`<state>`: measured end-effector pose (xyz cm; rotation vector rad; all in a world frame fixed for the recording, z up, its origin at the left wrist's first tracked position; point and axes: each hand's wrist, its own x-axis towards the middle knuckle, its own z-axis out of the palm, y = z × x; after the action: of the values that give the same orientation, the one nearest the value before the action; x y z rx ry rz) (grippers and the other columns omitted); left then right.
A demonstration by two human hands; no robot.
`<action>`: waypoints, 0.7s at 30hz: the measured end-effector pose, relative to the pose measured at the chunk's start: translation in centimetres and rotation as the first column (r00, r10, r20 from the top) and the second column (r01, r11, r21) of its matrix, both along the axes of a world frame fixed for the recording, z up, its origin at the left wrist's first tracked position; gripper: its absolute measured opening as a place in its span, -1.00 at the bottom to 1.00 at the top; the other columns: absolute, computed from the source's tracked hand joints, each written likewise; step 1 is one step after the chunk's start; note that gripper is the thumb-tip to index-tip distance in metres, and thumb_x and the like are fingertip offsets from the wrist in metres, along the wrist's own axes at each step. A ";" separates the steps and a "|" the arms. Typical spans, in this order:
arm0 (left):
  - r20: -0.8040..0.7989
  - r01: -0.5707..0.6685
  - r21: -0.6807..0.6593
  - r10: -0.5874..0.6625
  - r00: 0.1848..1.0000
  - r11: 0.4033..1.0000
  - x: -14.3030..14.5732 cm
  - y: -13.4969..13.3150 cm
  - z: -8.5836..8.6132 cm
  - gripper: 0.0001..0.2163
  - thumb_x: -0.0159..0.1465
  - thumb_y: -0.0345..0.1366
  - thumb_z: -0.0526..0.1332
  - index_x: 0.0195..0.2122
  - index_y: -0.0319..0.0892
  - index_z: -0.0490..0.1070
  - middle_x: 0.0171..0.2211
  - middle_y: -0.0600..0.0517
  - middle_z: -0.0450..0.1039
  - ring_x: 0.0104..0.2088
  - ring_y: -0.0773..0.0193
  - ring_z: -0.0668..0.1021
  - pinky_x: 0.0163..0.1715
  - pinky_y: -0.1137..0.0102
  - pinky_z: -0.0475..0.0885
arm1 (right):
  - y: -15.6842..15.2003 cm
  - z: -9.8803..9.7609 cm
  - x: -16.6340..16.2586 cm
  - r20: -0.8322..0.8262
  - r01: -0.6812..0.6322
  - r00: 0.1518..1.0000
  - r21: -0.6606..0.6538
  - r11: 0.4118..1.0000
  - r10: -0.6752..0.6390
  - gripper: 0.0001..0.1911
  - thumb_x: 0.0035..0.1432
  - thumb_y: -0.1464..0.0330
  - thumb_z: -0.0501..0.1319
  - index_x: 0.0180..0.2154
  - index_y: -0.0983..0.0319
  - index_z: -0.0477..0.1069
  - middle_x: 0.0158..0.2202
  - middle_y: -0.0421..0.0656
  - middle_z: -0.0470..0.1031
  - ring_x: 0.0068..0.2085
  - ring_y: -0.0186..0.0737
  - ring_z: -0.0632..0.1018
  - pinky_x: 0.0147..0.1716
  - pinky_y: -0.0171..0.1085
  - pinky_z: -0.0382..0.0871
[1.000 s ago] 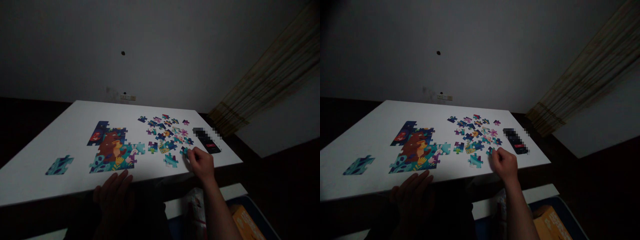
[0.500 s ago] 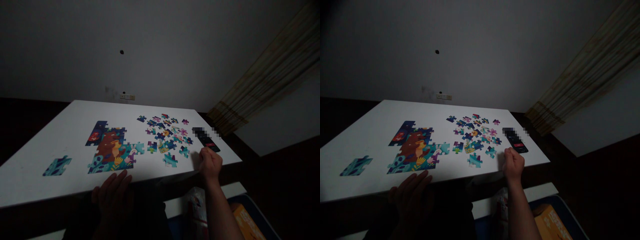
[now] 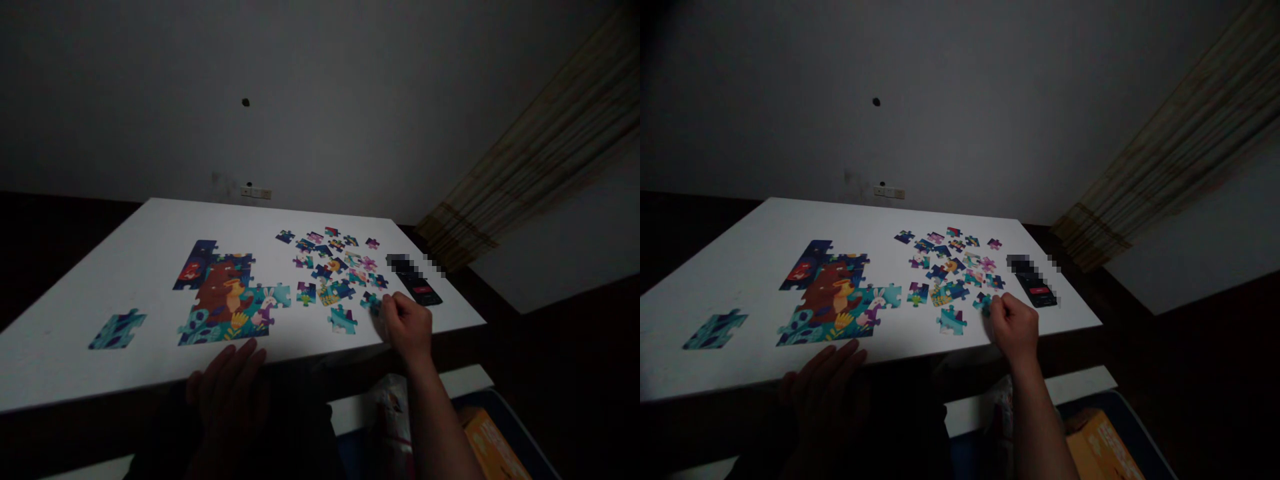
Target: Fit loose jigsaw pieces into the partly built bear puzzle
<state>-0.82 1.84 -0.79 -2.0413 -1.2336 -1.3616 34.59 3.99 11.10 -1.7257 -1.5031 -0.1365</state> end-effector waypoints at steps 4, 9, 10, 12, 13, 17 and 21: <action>0.099 -0.019 -0.054 0.024 0.995 0.998 1.0 -0.4 0.8 -0.61 0.31 -0.34 0.34 0.16 0.07 0.53 -0.02 0.01 0.71 0.08 0.05 0.60 0.45 0.03 0.01 | 0.1 0.0 0.2 -0.014 -0.123 0.992 -0.073 0.990 0.123 -0.56 0.40 0.16 0.18 -0.53 0.13 0.21 -0.59 -0.31 0.23 -0.52 -0.29 0.31 -0.44 -0.24 0.12; 0.112 -0.018 -0.045 0.023 0.993 0.999 1.3 -0.5 1.1 -0.63 0.31 -0.37 0.33 0.13 0.05 0.55 -0.01 0.01 0.70 0.09 0.06 0.59 0.47 0.03 -0.04 | -0.1 1.1 -0.4 0.069 -0.284 0.953 -0.149 0.947 0.296 -0.76 0.39 0.23 0.24 -0.35 0.16 0.41 -0.36 -0.19 0.48 -0.27 -0.14 0.49 -0.25 -0.19 0.29; 0.093 -0.011 -0.037 0.015 0.996 0.999 1.2 -0.4 1.0 -0.62 0.30 -0.36 0.34 0.14 0.05 0.55 0.00 0.01 0.70 0.10 0.06 0.59 0.48 0.04 -0.05 | -0.3 1.3 -0.7 0.087 -0.307 0.942 -0.165 0.937 0.324 -0.78 0.40 0.23 0.24 -0.32 0.16 0.44 -0.33 -0.16 0.50 -0.23 -0.11 0.50 -0.21 -0.16 0.31; 0.088 -0.001 -0.054 0.005 0.996 0.999 0.9 -0.5 0.8 -0.62 0.31 -0.33 0.34 0.15 0.06 0.55 0.02 0.01 0.70 0.12 0.06 0.58 0.48 0.04 -0.06 | -0.7 1.6 -1.5 0.108 -0.356 0.918 -0.200 0.913 0.381 -0.81 0.41 0.19 0.27 -0.19 0.16 0.53 -0.20 -0.11 0.55 -0.11 -0.03 0.52 -0.10 -0.10 0.36; 0.094 0.006 -0.067 0.001 0.996 0.998 0.9 -0.5 0.7 -0.62 0.32 -0.32 0.33 0.16 0.06 0.55 0.03 0.00 0.70 0.13 0.05 0.58 0.49 0.04 -0.07 | -1.0 1.6 -1.9 0.115 -0.373 0.908 -0.221 0.901 0.404 -0.79 0.39 0.16 0.30 -0.09 0.15 0.56 -0.11 -0.07 0.57 -0.03 0.02 0.52 -0.02 -0.06 0.38; 0.120 0.006 -0.095 0.005 0.993 0.995 1.1 -0.9 0.9 -0.63 0.33 -0.33 0.30 0.15 0.03 0.56 0.04 -0.02 0.70 0.16 0.07 0.57 0.50 0.05 -0.08 | -2.0 1.1 -3.4 0.133 -0.338 0.912 -0.286 0.897 0.387 -0.57 0.35 0.12 0.39 0.18 0.09 0.53 0.16 0.01 0.49 0.19 0.14 0.45 0.19 0.08 0.37; 0.156 0.012 -0.127 0.008 0.988 0.992 1.5 -1.2 1.4 -0.66 0.34 -0.35 0.29 0.13 0.02 0.57 0.05 -0.02 0.70 0.18 0.08 0.57 0.50 0.05 -0.07 | -2.5 0.9 -4.5 0.081 -0.320 0.930 -0.297 0.900 0.357 -0.66 0.36 0.14 0.37 0.09 0.09 0.54 0.19 0.01 0.48 0.22 0.17 0.43 0.22 0.14 0.37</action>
<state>0.69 0.64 0.57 -2.0528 -1.4186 -1.5036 30.07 1.52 11.98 -1.6608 -1.9788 0.1540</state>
